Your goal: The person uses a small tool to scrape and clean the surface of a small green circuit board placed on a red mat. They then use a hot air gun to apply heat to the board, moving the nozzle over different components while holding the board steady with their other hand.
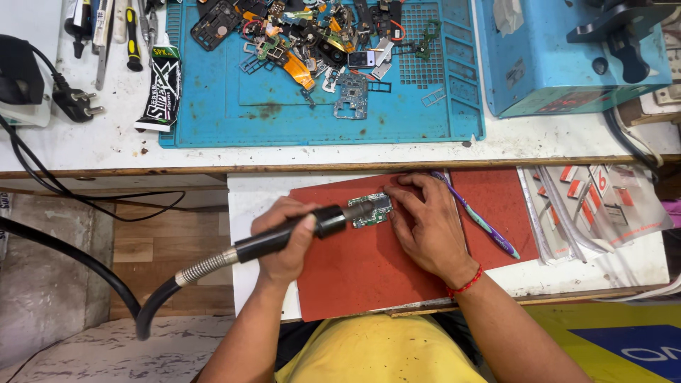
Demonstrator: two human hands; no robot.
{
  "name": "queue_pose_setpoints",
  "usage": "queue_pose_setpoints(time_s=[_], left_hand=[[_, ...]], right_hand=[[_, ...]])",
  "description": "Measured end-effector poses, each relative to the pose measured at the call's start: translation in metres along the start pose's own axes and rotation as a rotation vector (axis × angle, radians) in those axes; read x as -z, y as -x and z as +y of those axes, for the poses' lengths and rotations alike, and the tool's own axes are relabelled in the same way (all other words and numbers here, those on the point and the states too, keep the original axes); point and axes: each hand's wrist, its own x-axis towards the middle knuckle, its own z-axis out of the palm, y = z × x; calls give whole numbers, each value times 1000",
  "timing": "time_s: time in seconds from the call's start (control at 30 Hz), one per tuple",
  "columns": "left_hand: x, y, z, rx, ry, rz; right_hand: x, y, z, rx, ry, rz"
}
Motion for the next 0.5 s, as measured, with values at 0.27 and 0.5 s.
queue_pose_setpoints(time_s=[0.27,0.5], left_hand=[[-3,0,1,-136,33,-102],[0,0,7,-87,4,-70]], right_hand=[[-3,1,1,-53,-46,39],[-3,1,2,-32,-52,45]])
